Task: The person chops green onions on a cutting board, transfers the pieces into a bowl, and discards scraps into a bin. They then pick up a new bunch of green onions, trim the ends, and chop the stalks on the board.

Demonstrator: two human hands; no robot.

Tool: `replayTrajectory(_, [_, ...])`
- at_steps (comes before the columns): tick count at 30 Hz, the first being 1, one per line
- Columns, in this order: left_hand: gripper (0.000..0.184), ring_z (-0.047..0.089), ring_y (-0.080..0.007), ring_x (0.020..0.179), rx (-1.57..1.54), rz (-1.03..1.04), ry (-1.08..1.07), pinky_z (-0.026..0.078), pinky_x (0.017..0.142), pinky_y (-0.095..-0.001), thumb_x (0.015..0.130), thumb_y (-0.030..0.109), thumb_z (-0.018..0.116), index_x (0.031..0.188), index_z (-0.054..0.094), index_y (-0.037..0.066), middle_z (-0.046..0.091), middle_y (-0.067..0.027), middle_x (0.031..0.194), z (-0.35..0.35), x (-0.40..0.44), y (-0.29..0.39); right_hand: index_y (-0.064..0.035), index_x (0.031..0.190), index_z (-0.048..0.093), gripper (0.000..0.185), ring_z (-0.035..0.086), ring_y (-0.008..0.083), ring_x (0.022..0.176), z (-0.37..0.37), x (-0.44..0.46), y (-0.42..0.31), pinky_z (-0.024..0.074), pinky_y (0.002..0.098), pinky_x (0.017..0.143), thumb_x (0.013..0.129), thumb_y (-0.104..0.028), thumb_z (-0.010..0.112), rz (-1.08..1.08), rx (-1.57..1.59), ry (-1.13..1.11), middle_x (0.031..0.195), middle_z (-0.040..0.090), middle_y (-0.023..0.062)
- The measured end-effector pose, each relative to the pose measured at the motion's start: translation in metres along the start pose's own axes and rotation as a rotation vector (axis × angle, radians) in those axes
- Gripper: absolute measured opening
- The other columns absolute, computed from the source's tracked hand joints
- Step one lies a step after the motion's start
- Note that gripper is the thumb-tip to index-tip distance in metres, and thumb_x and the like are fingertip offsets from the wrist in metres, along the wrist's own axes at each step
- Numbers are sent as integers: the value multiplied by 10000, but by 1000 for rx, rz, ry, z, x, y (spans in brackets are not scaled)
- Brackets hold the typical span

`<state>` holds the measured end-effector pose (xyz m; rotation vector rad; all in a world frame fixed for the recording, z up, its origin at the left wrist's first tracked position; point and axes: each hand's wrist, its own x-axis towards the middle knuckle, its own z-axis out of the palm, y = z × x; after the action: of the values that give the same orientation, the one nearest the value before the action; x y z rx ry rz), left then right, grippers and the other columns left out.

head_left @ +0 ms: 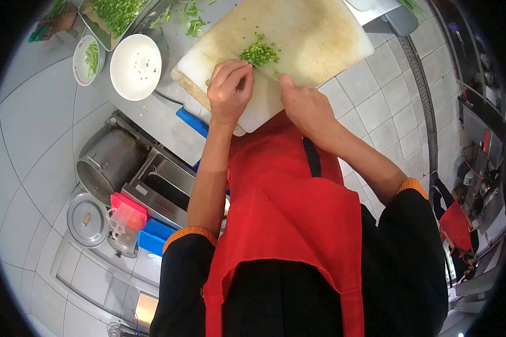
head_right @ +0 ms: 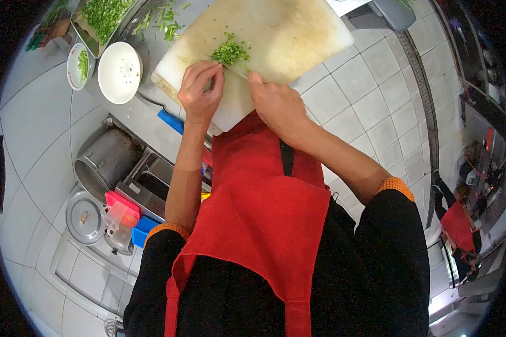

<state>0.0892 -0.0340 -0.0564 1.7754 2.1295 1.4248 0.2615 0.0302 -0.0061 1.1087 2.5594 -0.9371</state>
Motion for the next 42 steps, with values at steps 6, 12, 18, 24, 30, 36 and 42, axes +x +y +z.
replayTrajectory(6, [176, 673, -241, 823, 11, -7, 4, 552, 729, -320, 681, -89, 766, 810, 708, 15, 694, -91, 866, 1, 0, 1, -38, 926, 421, 67, 658, 430, 635, 5, -22, 8, 531, 527, 541, 898, -78, 466, 27, 2, 22, 654, 631, 223])
replayTrajectory(12, [182, 669, -246, 824, -12, -5, 7, 550, 726, -326, 675, -89, 765, 812, 705, 14, 686, -86, 868, -4, -6, 1, -36, 940, 410, 92, 636, 446, 633, 1, -54, 25, 503, 556, 552, 910, -105, 463, 116, -13, -89, 648, 618, 239])
replayTrajectory(18, [183, 666, -245, 829, -24, -10, -3, 546, 727, -331, 672, -83, 772, 808, 703, 18, 683, -81, 872, -8, -7, 2, -30, 955, 394, 120, 627, 450, 616, -6, -47, 17, 498, 548, 538, 914, -114, 471, 71, 81, -88, 632, 605, 243])
replayTrajectory(24, [207, 659, -244, 818, 2, -35, 34, 541, 721, -330, 663, -74, 790, 825, 702, 22, 680, -81, 875, -12, -7, 5, -29, 904, 397, 129, 608, 444, 539, -10, -28, 7, 493, 536, 487, 890, -92, 509, -13, 125, 51, 570, 578, 230])
replayTrajectory(30, [298, 617, -266, 893, 104, -129, 10, 504, 797, -364, 672, 46, 847, 930, 699, 35, 660, -88, 952, -18, -8, 8, -24, 894, 401, 130, 616, 427, 526, -9, -32, 20, 495, 531, 472, 886, -81, 517, -17, 64, 114, 547, 571, 221])
replayTrajectory(36, [372, 552, -276, 899, 259, -153, 0, 454, 842, -378, 678, 152, 870, 1003, 711, 65, 638, -76, 987, -7, -1, 18, -27, 899, 410, 118, 618, 434, 531, -11, -39, 21, 494, 532, 472, 908, -94, 507, 42, 63, 106, 563, 588, 223])
replayTrajectory(42, [285, 552, -238, 870, 269, -110, 2, 456, 812, -348, 688, 111, 855, 951, 746, 98, 657, -32, 881, -4, -11, 8, -30, 896, 424, 112, 613, 446, 532, -10, -45, 28, 489, 550, 479, 934, -109, 492, 91, 79, 114, 557, 583, 230])
